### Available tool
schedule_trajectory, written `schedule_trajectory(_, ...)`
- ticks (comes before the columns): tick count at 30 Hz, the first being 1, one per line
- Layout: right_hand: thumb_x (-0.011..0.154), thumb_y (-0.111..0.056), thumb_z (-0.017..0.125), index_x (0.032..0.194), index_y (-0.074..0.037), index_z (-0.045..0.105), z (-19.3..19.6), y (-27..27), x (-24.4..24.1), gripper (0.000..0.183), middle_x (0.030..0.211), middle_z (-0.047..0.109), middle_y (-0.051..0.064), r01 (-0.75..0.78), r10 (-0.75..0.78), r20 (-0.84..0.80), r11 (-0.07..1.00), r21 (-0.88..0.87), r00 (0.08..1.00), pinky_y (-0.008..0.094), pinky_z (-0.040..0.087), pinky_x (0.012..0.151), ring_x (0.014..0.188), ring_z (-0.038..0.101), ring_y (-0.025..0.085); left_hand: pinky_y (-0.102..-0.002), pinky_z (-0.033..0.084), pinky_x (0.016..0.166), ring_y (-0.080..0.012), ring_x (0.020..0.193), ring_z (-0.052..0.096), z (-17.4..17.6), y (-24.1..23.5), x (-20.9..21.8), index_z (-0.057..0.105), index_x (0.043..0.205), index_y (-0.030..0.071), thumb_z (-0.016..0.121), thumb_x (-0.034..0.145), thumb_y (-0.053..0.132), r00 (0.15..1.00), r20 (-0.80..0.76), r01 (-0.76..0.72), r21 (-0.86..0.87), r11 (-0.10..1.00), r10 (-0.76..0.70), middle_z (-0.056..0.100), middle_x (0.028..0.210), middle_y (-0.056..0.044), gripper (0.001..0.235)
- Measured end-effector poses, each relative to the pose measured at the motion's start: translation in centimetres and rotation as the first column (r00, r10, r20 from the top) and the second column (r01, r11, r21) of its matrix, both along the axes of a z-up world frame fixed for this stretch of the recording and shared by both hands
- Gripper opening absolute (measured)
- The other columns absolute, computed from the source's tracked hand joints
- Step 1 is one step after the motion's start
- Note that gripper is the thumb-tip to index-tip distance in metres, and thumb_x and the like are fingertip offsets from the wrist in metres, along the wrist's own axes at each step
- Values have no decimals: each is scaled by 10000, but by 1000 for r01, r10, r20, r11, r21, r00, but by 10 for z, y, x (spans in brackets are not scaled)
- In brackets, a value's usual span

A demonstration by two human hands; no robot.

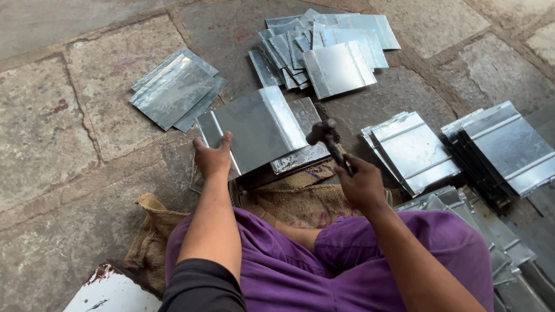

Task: The person sits on a paved floor and uses a hammer to repeatedly strike the edges of rectangular metal sheets placed on a wooden block. They process the sheets one by one, moving finished pieces to a pile on the right and picking up new ones from a pile on the left.

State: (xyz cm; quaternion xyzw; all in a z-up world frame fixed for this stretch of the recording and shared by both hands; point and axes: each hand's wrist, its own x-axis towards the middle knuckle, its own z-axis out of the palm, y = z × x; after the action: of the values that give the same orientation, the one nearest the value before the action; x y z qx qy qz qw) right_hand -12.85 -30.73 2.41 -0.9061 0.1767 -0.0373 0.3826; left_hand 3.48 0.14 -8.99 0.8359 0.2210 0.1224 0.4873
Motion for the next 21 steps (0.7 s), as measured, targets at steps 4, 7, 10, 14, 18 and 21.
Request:
schedule_trajectory(4,981,-157,737,1233,-41,683,47,-7,-19,283,809,677,87,-66,40,429,997,46,902,292,497,696,752,567,123,-515,537,959,-460,1120,665,-8,-4,3,506,1297,-21,829,792,598,999,-33,-2,71,997,5,670,1210,-274,862)
schedule_trajectory(7,1006,13,585,1099,-10,615,97,-22,-40,101,924,610,55,-214,199,819,972,-96,538,254,473,764,824,559,113,-510,538,917,-436,1093,673,-16,-2,6,532,1243,-9,828,776,607,1000,21,11,59,998,-12,674,1183,-253,828)
schedule_trajectory(10,1001,-7,623,1145,5,633,112,-20,-48,145,959,641,80,-151,158,911,983,-107,382,269,500,768,850,603,137,-516,532,918,-475,1084,656,-26,-1,11,520,1261,-38,843,772,606,997,81,-9,111,994,0,662,1186,-280,871)
schedule_trajectory(14,995,-35,674,1207,25,657,40,-1,-14,220,1007,684,115,-209,241,820,966,-152,519,290,535,772,885,663,170,-497,542,932,-454,1074,673,-42,2,16,506,1276,-52,856,737,617,996,88,-17,82,997,9,680,1152,-269,927)
schedule_trajectory(18,989,-62,725,1268,45,682,-22,16,-2,301,1055,726,149,-368,374,448,924,-104,812,311,570,777,920,722,203,-546,527,903,-507,1020,644,-39,4,15,480,1260,-123,928,760,587,952,307,-86,267,960,0,639,1132,-353,977)
schedule_trajectory(21,1048,-125,690,1275,28,711,-7,12,-13,275,969,749,152,-198,182,317,980,18,931,323,567,719,827,723,213,-481,566,917,-401,1060,716,-21,3,3,567,1200,14,818,803,557,996,84,1,-7,1000,-1,719,1147,-213,717)
